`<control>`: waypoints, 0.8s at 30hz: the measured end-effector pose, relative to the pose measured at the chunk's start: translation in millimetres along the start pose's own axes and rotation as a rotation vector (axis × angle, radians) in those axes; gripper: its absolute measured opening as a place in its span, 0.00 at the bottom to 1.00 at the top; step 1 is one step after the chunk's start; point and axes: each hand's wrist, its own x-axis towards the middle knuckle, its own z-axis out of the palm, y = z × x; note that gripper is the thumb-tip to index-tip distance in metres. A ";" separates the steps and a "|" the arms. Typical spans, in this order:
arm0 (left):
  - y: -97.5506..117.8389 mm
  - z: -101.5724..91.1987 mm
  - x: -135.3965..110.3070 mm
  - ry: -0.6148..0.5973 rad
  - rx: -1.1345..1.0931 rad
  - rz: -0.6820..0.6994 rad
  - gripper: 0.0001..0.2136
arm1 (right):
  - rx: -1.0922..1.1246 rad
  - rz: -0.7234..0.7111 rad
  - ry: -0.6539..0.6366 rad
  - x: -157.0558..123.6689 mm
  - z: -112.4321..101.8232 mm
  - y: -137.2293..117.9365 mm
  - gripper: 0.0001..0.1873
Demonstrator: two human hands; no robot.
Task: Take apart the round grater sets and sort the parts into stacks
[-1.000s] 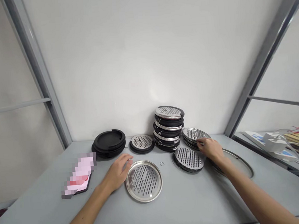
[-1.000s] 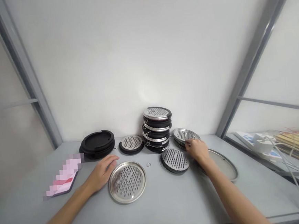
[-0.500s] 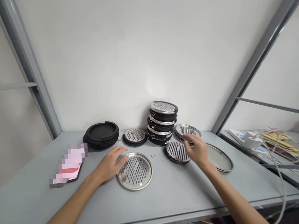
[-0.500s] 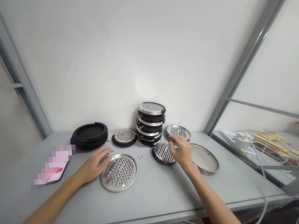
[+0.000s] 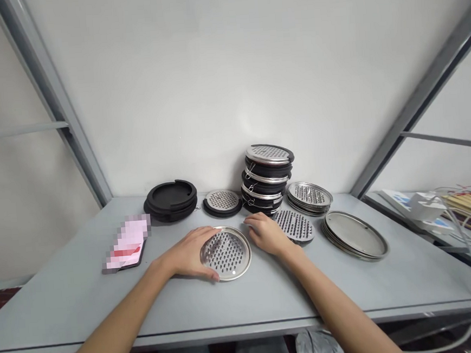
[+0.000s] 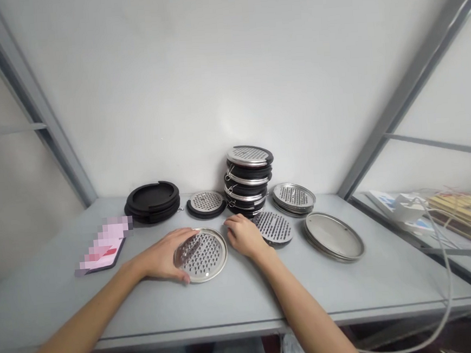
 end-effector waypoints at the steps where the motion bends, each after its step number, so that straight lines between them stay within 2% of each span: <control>1: -0.9 0.3 -0.2 0.002 -0.002 -0.012 0.50 | -0.034 0.051 -0.005 -2.5 -0.2 1.2 0.12; 3: -2.1 0.8 -0.4 0.010 -0.003 -0.023 0.50 | -0.082 0.164 -0.022 -5.9 -1.0 0.8 0.09; 5: -2.5 1.0 -0.3 0.018 -0.001 -0.024 0.50 | -0.087 0.232 -0.055 -7.1 -1.5 -1.2 0.11; 11: -0.7 0.9 -0.6 0.024 0.021 -0.065 0.44 | -0.002 0.267 -0.034 -6.0 1.1 -1.3 0.09; 15: 1.0 0.2 -0.2 0.012 -0.021 -0.031 0.49 | 0.085 0.224 0.045 -5.4 3.7 -1.8 0.08; 19: 8.6 0.3 2.7 -0.008 -0.068 0.035 0.51 | 0.273 0.161 0.150 -3.7 5.3 -5.6 0.10; 24: 16.7 3.3 6.4 0.010 -0.072 0.076 0.49 | 0.448 0.066 0.150 -2.0 6.8 -9.3 0.08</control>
